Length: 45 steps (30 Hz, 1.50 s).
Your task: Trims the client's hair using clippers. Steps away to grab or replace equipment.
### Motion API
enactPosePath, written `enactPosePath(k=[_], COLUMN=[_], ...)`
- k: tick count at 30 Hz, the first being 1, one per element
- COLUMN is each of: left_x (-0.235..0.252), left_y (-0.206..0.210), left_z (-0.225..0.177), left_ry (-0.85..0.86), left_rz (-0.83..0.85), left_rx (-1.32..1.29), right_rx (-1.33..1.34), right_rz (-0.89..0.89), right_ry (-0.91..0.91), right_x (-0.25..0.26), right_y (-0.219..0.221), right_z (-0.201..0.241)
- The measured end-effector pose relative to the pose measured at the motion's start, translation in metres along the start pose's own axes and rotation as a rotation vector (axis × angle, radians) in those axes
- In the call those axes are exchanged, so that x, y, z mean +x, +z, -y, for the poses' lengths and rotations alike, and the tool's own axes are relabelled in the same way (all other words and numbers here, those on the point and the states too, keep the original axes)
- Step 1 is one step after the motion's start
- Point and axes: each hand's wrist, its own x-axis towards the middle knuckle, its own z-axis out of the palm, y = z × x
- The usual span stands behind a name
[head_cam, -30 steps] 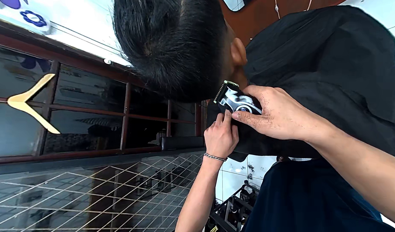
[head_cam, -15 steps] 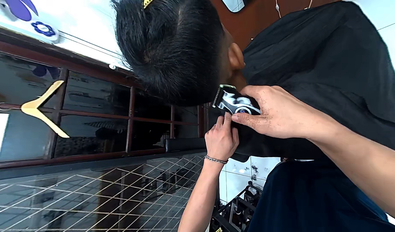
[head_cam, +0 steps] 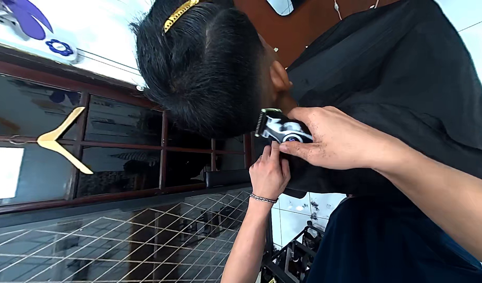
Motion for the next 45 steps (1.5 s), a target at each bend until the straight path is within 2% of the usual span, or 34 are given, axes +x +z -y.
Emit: enactPosePath(k=[2,5,9,12,15,18,22,25,29,33,36,45], left_x=[0.001,-0.001,-0.001,-0.003,-0.002,-0.002,-0.003,-0.002,-0.002,-0.002,-0.002,-0.003], left_y=[0.001,0.004,0.001,0.004,0.000,0.002,-0.002,0.001,-0.001,0.001,-0.001,0.001], left_z=[0.000,0.000,-0.001,0.000,-0.002,-0.004,-0.004,-0.006,-0.007,-0.008,-0.008,-0.009], left_ry=[-0.005,0.007,-0.012,-0.012,-0.028,-0.024,-0.043,-0.051,-0.051,-0.053,-0.057,-0.070], left_rz=[-0.001,-0.050,-0.004,-0.038,0.011,-0.026,0.012,-0.006,0.006,-0.016,-0.009,-0.012], left_rx=[0.000,-0.003,-0.004,-0.005,-0.006,-0.001,-0.004,-0.016,-0.011,-0.010,-0.008,-0.011], right_rx=[0.005,0.040,0.012,0.053,-0.018,0.029,-0.038,-0.012,-0.048,-0.023,-0.065,-0.056], right_rz=[-0.006,-0.030,0.018,-0.009,0.063,0.017,0.084,0.040,0.116,0.096,0.157,0.115], right_ry=[0.030,-0.043,0.009,-0.061,0.003,-0.026,0.010,-0.029,-0.032,-0.058,-0.003,-0.038], right_x=[0.000,0.001,0.003,0.003,0.005,0.005,0.007,0.009,0.014,0.014,0.016,0.015], right_y=[-0.002,-0.001,-0.007,-0.007,-0.014,-0.016,-0.022,-0.027,-0.036,-0.040,-0.045,-0.044], right_z=[0.001,0.005,0.000,0.006,-0.002,0.006,-0.001,0.003,-0.002,0.006,0.001,0.006])
